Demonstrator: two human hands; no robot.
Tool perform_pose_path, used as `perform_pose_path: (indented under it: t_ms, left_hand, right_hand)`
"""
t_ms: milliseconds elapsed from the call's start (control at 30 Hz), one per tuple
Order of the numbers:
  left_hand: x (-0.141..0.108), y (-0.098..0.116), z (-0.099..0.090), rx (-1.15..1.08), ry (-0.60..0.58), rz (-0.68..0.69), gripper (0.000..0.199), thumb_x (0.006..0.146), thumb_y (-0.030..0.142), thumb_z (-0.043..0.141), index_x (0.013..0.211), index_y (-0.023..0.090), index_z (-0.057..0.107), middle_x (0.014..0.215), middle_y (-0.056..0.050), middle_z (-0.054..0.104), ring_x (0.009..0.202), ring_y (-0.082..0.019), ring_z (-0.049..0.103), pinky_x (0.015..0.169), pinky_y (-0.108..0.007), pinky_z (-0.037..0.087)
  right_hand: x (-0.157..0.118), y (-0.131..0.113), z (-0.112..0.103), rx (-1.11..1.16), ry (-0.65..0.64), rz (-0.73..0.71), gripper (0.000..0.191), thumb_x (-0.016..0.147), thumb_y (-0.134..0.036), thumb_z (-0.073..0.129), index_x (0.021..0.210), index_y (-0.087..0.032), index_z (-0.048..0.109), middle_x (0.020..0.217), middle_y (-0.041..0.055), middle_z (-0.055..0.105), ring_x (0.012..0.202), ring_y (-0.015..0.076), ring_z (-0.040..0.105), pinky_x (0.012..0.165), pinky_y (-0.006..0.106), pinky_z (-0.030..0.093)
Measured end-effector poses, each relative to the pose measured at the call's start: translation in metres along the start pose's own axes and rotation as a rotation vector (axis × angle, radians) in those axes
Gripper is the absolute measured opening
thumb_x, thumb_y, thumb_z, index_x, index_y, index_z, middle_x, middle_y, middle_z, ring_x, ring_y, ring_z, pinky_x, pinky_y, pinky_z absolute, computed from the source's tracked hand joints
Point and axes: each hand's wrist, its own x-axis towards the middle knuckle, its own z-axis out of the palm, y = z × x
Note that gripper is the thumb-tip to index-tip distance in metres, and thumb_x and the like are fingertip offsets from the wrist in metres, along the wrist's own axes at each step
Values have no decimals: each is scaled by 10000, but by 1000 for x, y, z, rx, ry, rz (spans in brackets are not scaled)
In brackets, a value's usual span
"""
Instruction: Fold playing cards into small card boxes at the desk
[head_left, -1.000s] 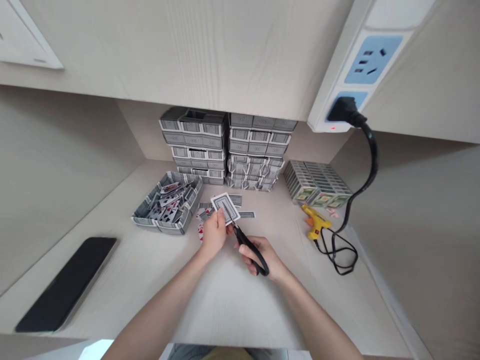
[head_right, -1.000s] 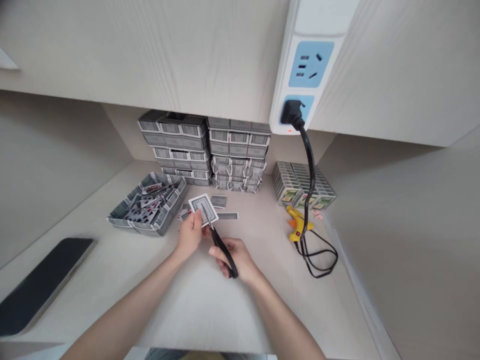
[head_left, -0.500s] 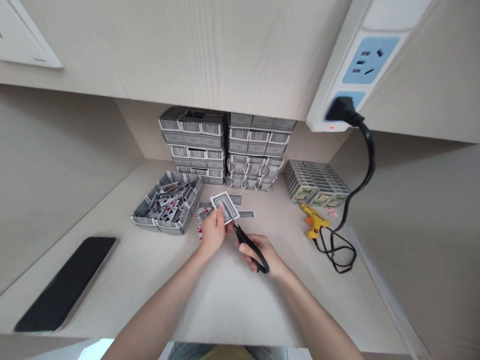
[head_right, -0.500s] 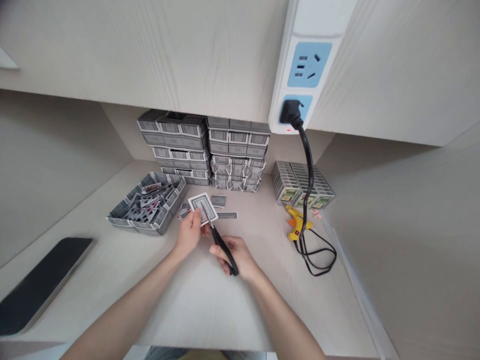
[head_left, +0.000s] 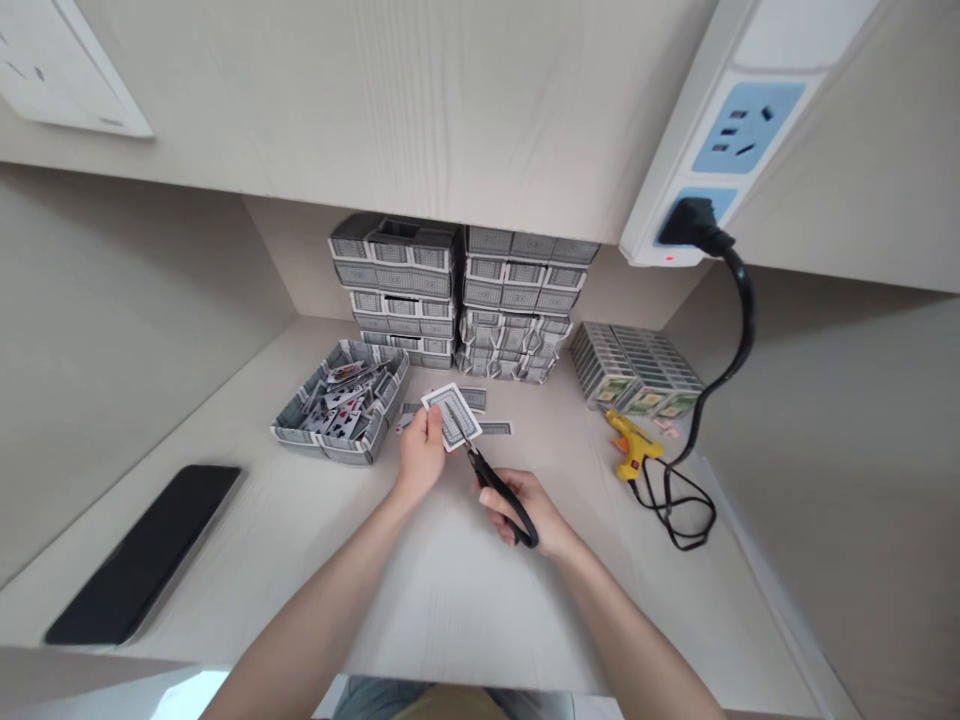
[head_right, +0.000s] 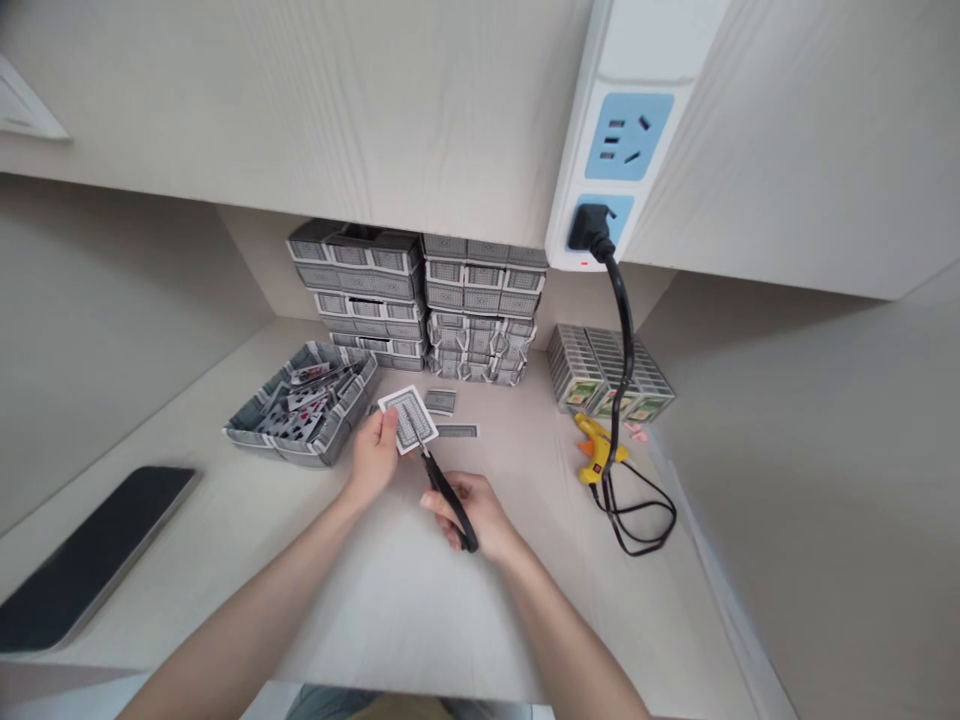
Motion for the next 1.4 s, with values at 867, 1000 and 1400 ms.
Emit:
perform_pose_path:
  t_ms: [867,1000,1400]
  left_hand:
    - [-2,5,0,-59,-38,-35,326,829,440,361,663,175,453,471,48,482,372,-96,460,380,-205,372]
    - [-1,6,-1,-68,-36,-26,337,827,454,363,664,174,454,474,49,479,372,-93,458,379,-202,372]
    - [-5,12,-1,-35,-88,-8,352,825,461,354,641,179,457,447,47,475,377,-102,457,391,-210,354]
  right_hand:
    - [1,0,3,-45,25,-29,403,632,-488,657,786,-137,533,412,-92,421,263,47,364,258,167,280]
    - [2,2,2,-37,32,-53,384,642,-468,656,791,-134,539,399,-92,429,255,48,367,253,161,260]
    - [3,3,-3,-123,28,-82,411,644,-509,627,815,-148,530,377,-94,446,242,55,372,258,161,277]
